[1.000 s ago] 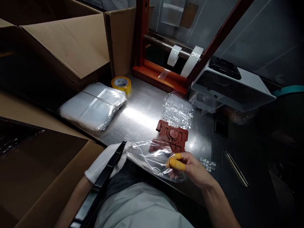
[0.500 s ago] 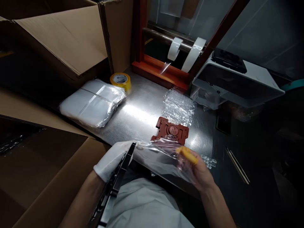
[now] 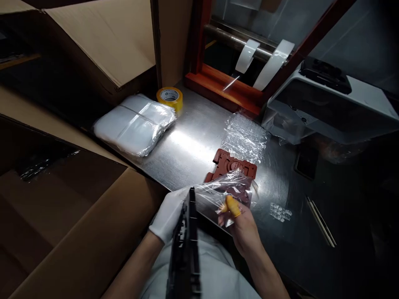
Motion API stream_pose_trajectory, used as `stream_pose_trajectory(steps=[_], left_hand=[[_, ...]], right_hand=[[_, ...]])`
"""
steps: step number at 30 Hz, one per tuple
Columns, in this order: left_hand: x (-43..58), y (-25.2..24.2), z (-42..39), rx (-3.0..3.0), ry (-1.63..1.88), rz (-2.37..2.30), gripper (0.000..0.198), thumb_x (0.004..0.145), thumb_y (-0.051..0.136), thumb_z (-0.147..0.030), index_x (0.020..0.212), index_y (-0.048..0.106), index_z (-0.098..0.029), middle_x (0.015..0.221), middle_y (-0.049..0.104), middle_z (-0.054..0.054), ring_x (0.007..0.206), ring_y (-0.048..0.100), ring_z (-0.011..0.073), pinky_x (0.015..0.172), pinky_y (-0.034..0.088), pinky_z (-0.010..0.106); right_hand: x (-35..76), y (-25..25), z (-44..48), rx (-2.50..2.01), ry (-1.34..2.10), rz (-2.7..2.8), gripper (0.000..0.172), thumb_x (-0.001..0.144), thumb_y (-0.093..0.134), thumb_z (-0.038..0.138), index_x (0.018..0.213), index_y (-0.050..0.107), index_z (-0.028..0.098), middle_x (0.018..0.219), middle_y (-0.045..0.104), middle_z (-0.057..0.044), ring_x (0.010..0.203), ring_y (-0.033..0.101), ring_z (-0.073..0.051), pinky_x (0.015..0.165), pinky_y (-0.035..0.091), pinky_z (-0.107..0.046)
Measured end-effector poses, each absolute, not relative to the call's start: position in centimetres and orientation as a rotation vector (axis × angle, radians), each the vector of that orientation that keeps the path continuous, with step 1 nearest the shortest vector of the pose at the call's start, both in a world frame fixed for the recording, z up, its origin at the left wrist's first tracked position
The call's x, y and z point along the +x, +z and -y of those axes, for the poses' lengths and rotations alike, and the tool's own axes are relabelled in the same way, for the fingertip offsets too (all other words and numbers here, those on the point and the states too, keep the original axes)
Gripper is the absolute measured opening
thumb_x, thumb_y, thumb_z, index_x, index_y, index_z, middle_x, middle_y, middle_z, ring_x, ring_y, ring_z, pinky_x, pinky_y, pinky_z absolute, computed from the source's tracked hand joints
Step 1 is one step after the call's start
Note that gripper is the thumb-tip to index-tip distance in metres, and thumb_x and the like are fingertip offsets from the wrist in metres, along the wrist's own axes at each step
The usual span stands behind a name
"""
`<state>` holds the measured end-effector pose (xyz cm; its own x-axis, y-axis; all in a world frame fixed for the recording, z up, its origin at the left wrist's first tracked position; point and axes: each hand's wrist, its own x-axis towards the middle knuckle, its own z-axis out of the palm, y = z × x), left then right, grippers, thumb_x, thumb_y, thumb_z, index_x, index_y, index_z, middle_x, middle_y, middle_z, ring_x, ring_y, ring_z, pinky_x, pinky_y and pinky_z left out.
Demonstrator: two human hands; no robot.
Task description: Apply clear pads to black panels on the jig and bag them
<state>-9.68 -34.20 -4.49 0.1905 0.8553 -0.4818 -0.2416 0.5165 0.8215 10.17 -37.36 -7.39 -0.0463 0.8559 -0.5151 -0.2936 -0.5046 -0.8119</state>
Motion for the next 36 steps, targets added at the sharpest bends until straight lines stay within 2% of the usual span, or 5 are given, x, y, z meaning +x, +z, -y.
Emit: stream_pose_trajectory(steps=[6,17,23,31,36], left_hand=[[-8.1,-4.6,34.3,0.878,0.83,-1.352,0.033,0.09,0.056,-0.039,0.091,0.074,-0.012,0.089,0.071,0.006,0.089,0.061,0.0231,0.081,0.05,0.03],[-7.4,-4.6,37.1,1.04,0.678,-1.44,0.037,0.1,0.044,-0.043,0.1,0.074,-0.02,0.103,0.073,0.004,0.1,0.063,0.0217,0.09,0.044,0.028],[-8.4,-3.9,38.5,1.369,0.373,-1.564,0.05,0.101,0.035,-0.053,0.075,0.065,-0.022,0.074,0.066,0.002,0.074,0.06,0.0206,0.073,0.039,0.031],[-7.5,-3.2,37.8,1.115,0.625,-1.348,0.038,0.091,0.06,-0.052,0.112,0.073,-0.023,0.1,0.075,0.002,0.089,0.067,0.0188,0.076,0.045,0.025],[-6.0,-3.8,36.9,1.053,0.594,-1.264,0.044,0.082,0.067,-0.06,0.088,0.072,-0.016,0.08,0.071,0.002,0.072,0.063,0.0168,0.061,0.043,0.024]], right_hand=[[9.2,-6.6,39.2,-1.102,1.616,0.715,0.055,0.079,0.072,0.062,0.122,0.066,0.027,0.129,0.064,-0.01,0.107,0.064,-0.031,0.087,0.055,-0.043],[11.1,-5.1,35.3,-1.487,0.741,0.809,0.019,0.087,0.068,0.039,0.096,0.061,0.023,0.082,0.06,-0.002,0.073,0.058,-0.019,0.071,0.051,-0.034],[17.3,1.2,33.5,-1.619,0.01,1.594,0.016,0.092,0.063,0.036,0.084,0.066,0.023,0.076,0.059,-0.005,0.071,0.059,-0.023,0.07,0.044,-0.037],[15.1,-2.3,34.0,-1.459,0.938,2.22,0.021,0.094,0.061,0.041,0.088,0.062,0.022,0.078,0.061,-0.001,0.064,0.052,-0.014,0.058,0.038,-0.026],[12.1,-4.2,34.7,-1.278,1.855,1.543,0.021,0.086,0.07,0.044,0.089,0.067,0.024,0.08,0.066,-0.002,0.075,0.058,-0.02,0.069,0.045,-0.03]])
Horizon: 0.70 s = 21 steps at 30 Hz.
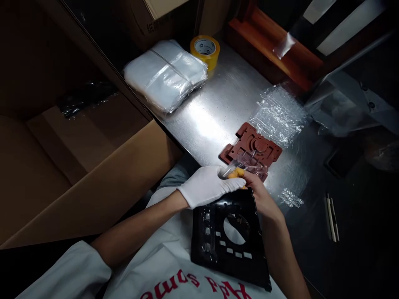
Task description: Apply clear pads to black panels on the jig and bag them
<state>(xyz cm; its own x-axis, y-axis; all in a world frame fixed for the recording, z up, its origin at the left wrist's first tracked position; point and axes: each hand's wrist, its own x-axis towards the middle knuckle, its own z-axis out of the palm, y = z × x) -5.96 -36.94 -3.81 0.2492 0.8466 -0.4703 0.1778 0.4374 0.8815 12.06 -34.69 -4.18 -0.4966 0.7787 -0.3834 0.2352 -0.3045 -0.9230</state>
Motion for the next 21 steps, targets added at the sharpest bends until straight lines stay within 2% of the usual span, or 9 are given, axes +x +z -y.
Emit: stream_pose_trajectory(steps=[3,7,10,13,17,19,21], left_hand=[[-5.5,-4.0,36.7,1.081,0.58,-1.307,0.041,0.084,0.065,-0.057,0.078,0.066,-0.016,0.072,0.065,0.001,0.064,0.055,0.0138,0.056,0.039,0.024],[-5.3,-4.1,36.5,1.174,0.503,-1.348,0.04,0.089,0.058,-0.052,0.067,0.056,-0.019,0.063,0.054,-0.002,0.059,0.048,0.0127,0.053,0.033,0.025],[-5.4,-4.3,36.7,1.203,0.483,-1.392,0.041,0.09,0.056,-0.049,0.063,0.051,-0.019,0.061,0.049,-0.003,0.058,0.044,0.0125,0.055,0.033,0.026],[-5.6,-4.5,37.0,1.14,0.527,-1.414,0.039,0.089,0.056,-0.051,0.068,0.054,-0.019,0.064,0.053,-0.003,0.061,0.047,0.013,0.058,0.037,0.026],[-5.1,-4.5,36.8,1.06,0.533,-1.454,0.038,0.081,0.068,-0.056,0.084,0.06,-0.02,0.076,0.066,0.0,0.068,0.057,0.0169,0.062,0.041,0.026],[-4.5,-4.5,36.4,1.09,0.491,-1.398,0.034,0.08,0.069,-0.052,0.087,0.063,-0.02,0.079,0.068,0.001,0.072,0.061,0.0185,0.064,0.041,0.026],[-4.1,-4.7,36.2,1.19,0.427,-1.315,0.024,0.086,0.062,-0.043,0.08,0.064,-0.021,0.077,0.068,0.001,0.072,0.06,0.0183,0.063,0.039,0.026]], right_hand=[[11.8,-4.6,35.4,-1.27,1.998,1.272,0.026,0.078,0.078,0.047,0.087,0.069,0.024,0.074,0.063,-0.001,0.069,0.054,-0.019,0.063,0.042,-0.03],[12.4,-5.4,35.9,-1.357,1.964,0.933,0.037,0.074,0.079,0.054,0.07,0.063,0.021,0.061,0.051,0.003,0.055,0.038,-0.012,0.053,0.033,-0.026],[13.0,-5.5,35.8,-1.342,1.911,0.816,0.04,0.074,0.079,0.054,0.065,0.06,0.019,0.061,0.05,0.002,0.056,0.038,-0.012,0.055,0.034,-0.026],[13.6,-5.3,35.4,-1.425,1.756,0.845,0.034,0.071,0.082,0.046,0.066,0.062,0.019,0.062,0.053,0.002,0.058,0.042,-0.012,0.057,0.036,-0.027],[13.8,-5.0,35.1,-1.456,1.713,0.936,0.042,0.079,0.075,0.051,0.062,0.055,0.019,0.057,0.046,0.003,0.054,0.036,-0.011,0.054,0.03,-0.026],[13.6,-4.8,35.1,-1.455,1.738,1.016,0.045,0.079,0.076,0.051,0.061,0.048,0.019,0.057,0.041,0.005,0.054,0.032,-0.01,0.053,0.026,-0.026],[13.4,-4.2,35.2,-1.477,1.728,1.139,0.05,0.078,0.079,0.047,0.061,0.04,0.02,0.059,0.035,0.006,0.055,0.028,-0.009,0.053,0.024,-0.025]])
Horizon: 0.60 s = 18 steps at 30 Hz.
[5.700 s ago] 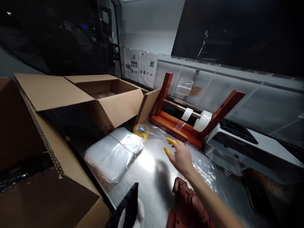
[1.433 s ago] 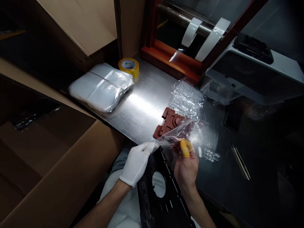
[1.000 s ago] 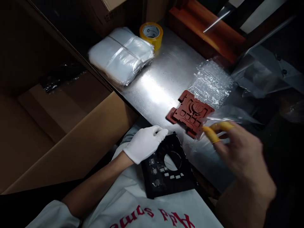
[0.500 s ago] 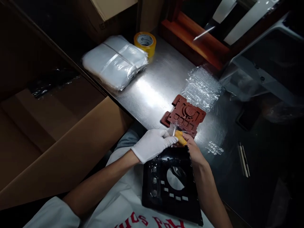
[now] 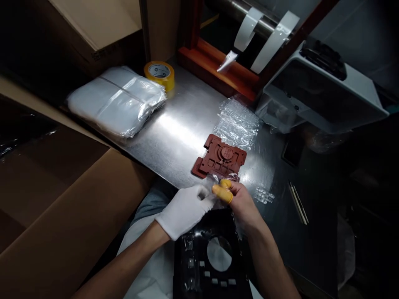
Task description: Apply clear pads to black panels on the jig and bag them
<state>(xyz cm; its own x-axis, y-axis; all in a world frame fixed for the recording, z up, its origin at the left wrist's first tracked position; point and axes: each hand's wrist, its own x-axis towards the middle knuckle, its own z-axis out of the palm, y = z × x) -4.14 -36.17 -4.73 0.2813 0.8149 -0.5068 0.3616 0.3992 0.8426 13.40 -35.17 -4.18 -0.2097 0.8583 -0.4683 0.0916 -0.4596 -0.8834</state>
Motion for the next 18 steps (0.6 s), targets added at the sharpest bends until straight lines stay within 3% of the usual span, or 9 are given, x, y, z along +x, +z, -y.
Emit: stream_pose_trajectory(steps=[3,6,9,12,15,18], left_hand=[[-4.6,-5.3,36.4,1.355,0.357,-1.389,0.034,0.095,0.046,-0.036,0.065,0.055,-0.021,0.066,0.061,0.002,0.064,0.054,0.0177,0.06,0.034,0.027],[-6.0,-5.7,37.3,1.449,0.337,-1.521,0.035,0.096,0.045,-0.038,0.066,0.055,-0.023,0.064,0.06,0.002,0.059,0.052,0.0183,0.059,0.031,0.028],[-6.8,-5.3,38.2,1.453,0.339,-1.603,0.023,0.093,0.052,-0.042,0.091,0.068,-0.026,0.069,0.065,0.003,0.059,0.059,0.021,0.059,0.034,0.028],[-6.2,-4.3,38.6,1.452,0.265,-1.692,0.044,0.087,0.062,-0.045,0.126,0.062,-0.026,0.072,0.068,0.004,0.062,0.066,0.0249,0.061,0.041,0.028],[-5.6,-3.7,38.4,1.522,0.15,-1.692,0.046,0.084,0.063,-0.033,0.129,0.061,-0.026,0.078,0.071,0.005,0.066,0.068,0.0251,0.067,0.046,0.029],[-6.3,-3.7,38.3,1.599,-0.013,-1.685,0.039,0.086,0.053,-0.024,0.123,0.065,-0.029,0.07,0.07,0.002,0.06,0.067,0.0228,0.067,0.048,0.029]], right_hand=[[13.9,-2.7,35.7,-1.572,1.572,1.328,0.049,0.08,0.077,0.042,0.064,0.036,0.022,0.062,0.032,0.006,0.057,0.027,-0.01,0.052,0.024,-0.024],[15.0,-1.1,36.7,-1.78,1.27,1.55,0.042,0.087,0.07,0.039,0.067,0.037,0.022,0.062,0.035,0.005,0.057,0.028,-0.01,0.051,0.025,-0.025],[15.2,-0.2,37.4,-1.888,1.059,1.786,0.036,0.09,0.065,0.038,0.069,0.041,0.022,0.058,0.038,0.005,0.054,0.029,-0.011,0.051,0.023,-0.027],[13.5,-0.1,37.6,-1.867,0.904,2.015,0.02,0.09,0.063,0.036,0.08,0.052,0.023,0.058,0.046,0.004,0.051,0.035,-0.012,0.052,0.022,-0.028],[10.9,0.1,37.8,-1.851,0.891,2.228,0.009,0.091,0.055,0.029,0.087,0.056,0.022,0.067,0.06,0.001,0.052,0.044,-0.014,0.055,0.026,-0.03],[9.2,0.9,38.1,-1.835,0.936,2.402,0.007,0.087,0.054,0.023,0.093,0.056,0.021,0.079,0.066,-0.003,0.056,0.05,-0.017,0.057,0.032,-0.032]])
